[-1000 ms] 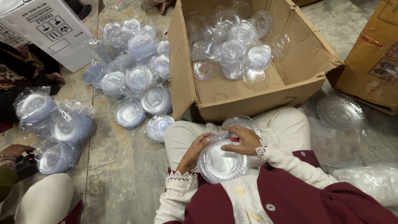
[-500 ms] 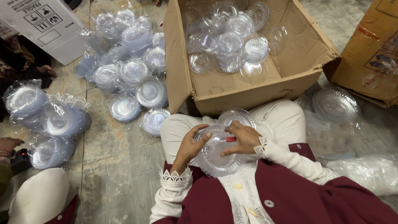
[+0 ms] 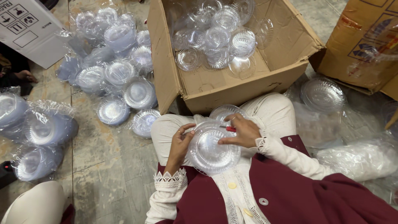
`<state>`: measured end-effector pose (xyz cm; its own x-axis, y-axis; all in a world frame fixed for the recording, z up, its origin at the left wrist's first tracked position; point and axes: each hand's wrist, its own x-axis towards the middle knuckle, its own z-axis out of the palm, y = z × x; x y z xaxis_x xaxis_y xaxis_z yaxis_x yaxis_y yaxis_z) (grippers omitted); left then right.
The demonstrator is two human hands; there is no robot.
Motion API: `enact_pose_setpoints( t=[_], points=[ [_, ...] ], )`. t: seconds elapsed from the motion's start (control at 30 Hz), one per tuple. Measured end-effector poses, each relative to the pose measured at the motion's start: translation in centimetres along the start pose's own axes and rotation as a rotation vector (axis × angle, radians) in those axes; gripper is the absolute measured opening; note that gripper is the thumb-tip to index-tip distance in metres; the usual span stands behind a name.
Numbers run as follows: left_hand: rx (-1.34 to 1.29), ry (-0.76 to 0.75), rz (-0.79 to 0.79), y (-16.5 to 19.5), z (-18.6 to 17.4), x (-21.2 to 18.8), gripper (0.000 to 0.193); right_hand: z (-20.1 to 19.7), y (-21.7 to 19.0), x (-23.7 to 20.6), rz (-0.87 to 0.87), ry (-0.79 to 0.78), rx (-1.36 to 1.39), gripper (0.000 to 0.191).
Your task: The person sits on the floor and repeatedly picks up clear plastic plates, marks them with a red marker, and places them into a cardboard box. The person handles the plates one at a time and continues the process throughout the clip.
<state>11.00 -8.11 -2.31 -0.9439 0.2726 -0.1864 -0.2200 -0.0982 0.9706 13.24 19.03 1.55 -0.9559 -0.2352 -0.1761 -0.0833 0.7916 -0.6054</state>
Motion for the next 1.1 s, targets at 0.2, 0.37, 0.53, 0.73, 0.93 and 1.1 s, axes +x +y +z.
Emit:
enact_pose_setpoints(
  t=[0.2, 0.37, 0.53, 0.73, 0.93, 1.1],
  points=[
    [0.033, 0.106, 0.095, 0.2, -0.8, -0.8, 0.064, 1.2, 1.4, -1.6, 0.092, -0.058, 0.299, 0.075],
    [-0.050, 0.085, -0.099, 0.2, -2.6, -0.9, 0.053, 2.7, 1.5, 0.9, -0.106, 0.015, 0.393, 0.073],
    [0.144, 0.538, 0.207, -0.2, -2.0, -3.5, 0.048, 5.1, 0.0, 3.5, -0.019, -0.114, 0.421, 0.066],
    [0.221, 0.741, 0.465, -0.5, -2.3, -4.6, 0.039, 7.4, 0.5, 4.3, 0.035, -0.077, 0.883, 0.039],
    [0.051, 0.863, 0.366, -1.5, -6.4, -3.8, 0.029, 0.9, 2.3, 2.6, 0.125, 0.090, 0.786, 0.019],
    [-0.089, 0.778, 0.373, -2.1, -6.6, -4.4, 0.031, -0.8, -1.2, 0.4, -0.720, 0.395, 0.390, 0.022]
  ],
)
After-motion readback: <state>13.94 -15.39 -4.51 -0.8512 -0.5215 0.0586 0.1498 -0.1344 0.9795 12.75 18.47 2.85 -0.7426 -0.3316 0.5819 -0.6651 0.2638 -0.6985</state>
